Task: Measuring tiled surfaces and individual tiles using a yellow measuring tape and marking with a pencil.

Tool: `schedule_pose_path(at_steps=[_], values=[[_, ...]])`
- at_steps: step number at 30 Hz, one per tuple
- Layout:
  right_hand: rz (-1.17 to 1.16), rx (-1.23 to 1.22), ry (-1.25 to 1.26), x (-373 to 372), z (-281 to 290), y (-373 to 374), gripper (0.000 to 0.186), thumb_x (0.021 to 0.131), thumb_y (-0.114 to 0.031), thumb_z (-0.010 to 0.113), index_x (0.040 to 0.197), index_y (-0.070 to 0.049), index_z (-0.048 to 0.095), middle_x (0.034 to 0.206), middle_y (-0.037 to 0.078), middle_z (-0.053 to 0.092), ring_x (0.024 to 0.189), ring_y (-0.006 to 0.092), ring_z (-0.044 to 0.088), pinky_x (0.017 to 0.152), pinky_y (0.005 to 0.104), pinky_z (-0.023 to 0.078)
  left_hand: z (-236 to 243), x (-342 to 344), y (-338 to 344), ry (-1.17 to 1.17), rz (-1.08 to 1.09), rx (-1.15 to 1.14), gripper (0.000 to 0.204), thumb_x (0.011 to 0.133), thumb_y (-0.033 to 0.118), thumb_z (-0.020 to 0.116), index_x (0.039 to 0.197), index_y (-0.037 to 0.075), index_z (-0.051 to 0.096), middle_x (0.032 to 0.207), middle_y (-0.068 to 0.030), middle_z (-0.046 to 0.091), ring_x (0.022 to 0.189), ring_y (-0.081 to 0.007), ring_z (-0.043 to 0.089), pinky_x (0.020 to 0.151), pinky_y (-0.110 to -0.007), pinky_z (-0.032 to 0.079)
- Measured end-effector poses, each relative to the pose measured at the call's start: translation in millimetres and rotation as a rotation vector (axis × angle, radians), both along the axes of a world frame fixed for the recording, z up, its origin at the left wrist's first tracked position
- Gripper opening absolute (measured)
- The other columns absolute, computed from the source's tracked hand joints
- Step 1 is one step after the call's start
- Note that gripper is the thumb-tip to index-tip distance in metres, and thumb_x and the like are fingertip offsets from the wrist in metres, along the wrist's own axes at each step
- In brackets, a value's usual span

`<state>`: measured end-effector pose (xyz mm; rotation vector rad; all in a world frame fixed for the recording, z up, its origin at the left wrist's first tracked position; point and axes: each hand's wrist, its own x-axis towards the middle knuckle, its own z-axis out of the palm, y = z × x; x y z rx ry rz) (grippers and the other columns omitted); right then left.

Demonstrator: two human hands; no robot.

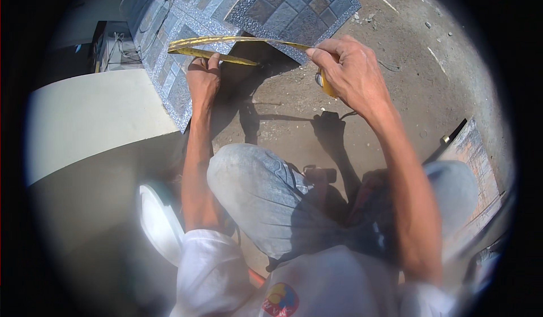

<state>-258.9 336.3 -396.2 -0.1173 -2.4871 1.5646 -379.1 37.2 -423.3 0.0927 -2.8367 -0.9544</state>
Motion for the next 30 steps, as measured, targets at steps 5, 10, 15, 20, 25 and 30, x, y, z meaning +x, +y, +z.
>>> schedule_pose_path(at_steps=[5, 10, 15, 20, 25, 30], values=[[0.028, -0.013, -0.109, 0, 0, 0, 0.041, 0.091, -0.038, 0.062, 0.103, -0.002, 0.075, 0.095, 0.015, 0.067, 0.089, 0.0297, 0.066, 0.083, 0.0403, 0.051, -12, 5, -13, -0.007, -0.057, -0.006, 0.029, 0.086, 0.024, 0.074, 0.095, -0.003, 0.069, 0.066, -0.0028, 0.060, 0.057, -0.0108, 0.049, 0.054, -0.028, 0.038], [0.010, -0.029, -0.037, 1, -4, -3, 0.043, 0.090, -0.040, 0.061, 0.102, -0.001, 0.075, 0.093, 0.020, 0.067, 0.088, 0.0329, 0.066, 0.084, 0.0423, 0.050, -17, 1, -8, -0.020, -0.094, -0.017, 0.027, 0.086, 0.024, 0.075, 0.089, -0.003, 0.070, 0.064, -0.0012, 0.059, 0.056, -0.0094, 0.047, 0.053, -0.028, 0.038], [0.024, -0.041, -0.054, 2, 0, 0, 0.043, 0.090, -0.040, 0.060, 0.100, 0.000, 0.075, 0.092, 0.020, 0.067, 0.089, 0.0341, 0.066, 0.085, 0.0431, 0.050, -19, 4, 5, -0.038, -0.106, -0.049, 0.027, 0.086, 0.025, 0.076, 0.091, -0.001, 0.072, 0.065, -0.0008, 0.060, 0.059, -0.0081, 0.048, 0.056, -0.028, 0.039], [0.007, -0.060, 0.020, 3, -4, -2, 0.043, 0.090, -0.039, 0.060, 0.099, 0.000, 0.075, 0.090, 0.021, 0.067, 0.088, 0.0350, 0.065, 0.084, 0.0436, 0.050, -28, -6, -12, -0.050, -0.153, 0.052, 0.026, 0.085, 0.025, 0.076, 0.092, 0.000, 0.073, 0.070, -0.0027, 0.064, 0.064, -0.0098, 0.053, 0.060, -0.029, 0.042], [-0.003, -0.032, 0.025, 2, -10, -1, 0.042, 0.090, -0.038, 0.060, 0.098, 0.001, 0.075, 0.088, 0.021, 0.067, 0.087, 0.0353, 0.065, 0.083, 0.0443, 0.050, -25, -1, -3, -0.007, -0.118, 0.094, 0.027, 0.085, 0.021, 0.074, 0.093, -0.003, 0.071, 0.073, -0.0037, 0.066, 0.065, -0.0105, 0.054, 0.061, -0.028, 0.043], [0.036, -0.013, -0.027, 2, -4, -4, 0.041, 0.090, -0.037, 0.060, 0.098, 0.001, 0.075, 0.091, 0.022, 0.068, 0.088, 0.0352, 0.065, 0.084, 0.0445, 0.050, -21, 3, -5, 0.103, -0.128, 0.102, 0.027, 0.085, 0.018, 0.073, 0.094, -0.006, 0.068, 0.074, -0.0044, 0.066, 0.064, -0.0102, 0.053, 0.060, -0.026, 0.042]])
